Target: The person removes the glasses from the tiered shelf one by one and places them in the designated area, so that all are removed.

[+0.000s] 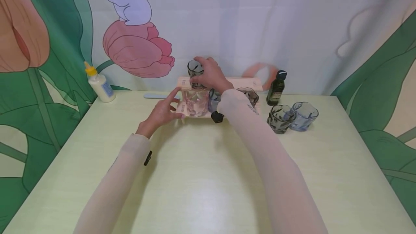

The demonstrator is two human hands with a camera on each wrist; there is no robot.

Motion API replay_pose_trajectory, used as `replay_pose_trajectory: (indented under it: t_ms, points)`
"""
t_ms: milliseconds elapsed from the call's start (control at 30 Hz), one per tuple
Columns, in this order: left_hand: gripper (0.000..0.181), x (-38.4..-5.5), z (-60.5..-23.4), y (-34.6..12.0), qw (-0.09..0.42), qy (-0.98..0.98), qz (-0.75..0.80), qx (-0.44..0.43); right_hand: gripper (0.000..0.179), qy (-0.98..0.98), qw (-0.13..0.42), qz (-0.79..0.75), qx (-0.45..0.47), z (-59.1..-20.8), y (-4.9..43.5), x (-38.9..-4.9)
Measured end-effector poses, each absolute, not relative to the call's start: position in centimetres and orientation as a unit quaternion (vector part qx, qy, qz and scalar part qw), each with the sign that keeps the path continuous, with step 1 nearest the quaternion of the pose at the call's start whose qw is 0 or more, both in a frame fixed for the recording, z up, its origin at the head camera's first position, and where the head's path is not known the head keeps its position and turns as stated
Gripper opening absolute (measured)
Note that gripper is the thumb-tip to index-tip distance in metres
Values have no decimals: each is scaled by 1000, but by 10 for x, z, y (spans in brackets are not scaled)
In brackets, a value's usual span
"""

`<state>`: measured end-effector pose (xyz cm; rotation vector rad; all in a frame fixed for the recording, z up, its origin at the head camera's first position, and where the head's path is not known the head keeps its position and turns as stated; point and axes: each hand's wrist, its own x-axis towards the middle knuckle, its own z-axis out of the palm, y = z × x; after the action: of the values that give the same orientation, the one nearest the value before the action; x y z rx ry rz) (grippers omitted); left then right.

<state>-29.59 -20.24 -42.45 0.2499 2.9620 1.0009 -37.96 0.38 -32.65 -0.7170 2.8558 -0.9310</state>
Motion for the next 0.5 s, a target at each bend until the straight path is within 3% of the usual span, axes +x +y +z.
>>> replay_pose_trajectory:
  t_ms: [500]
  points:
    - [104,-297,-426,-201,4,945,317,76,78,913,6,-335,-232,-319,18,-378]
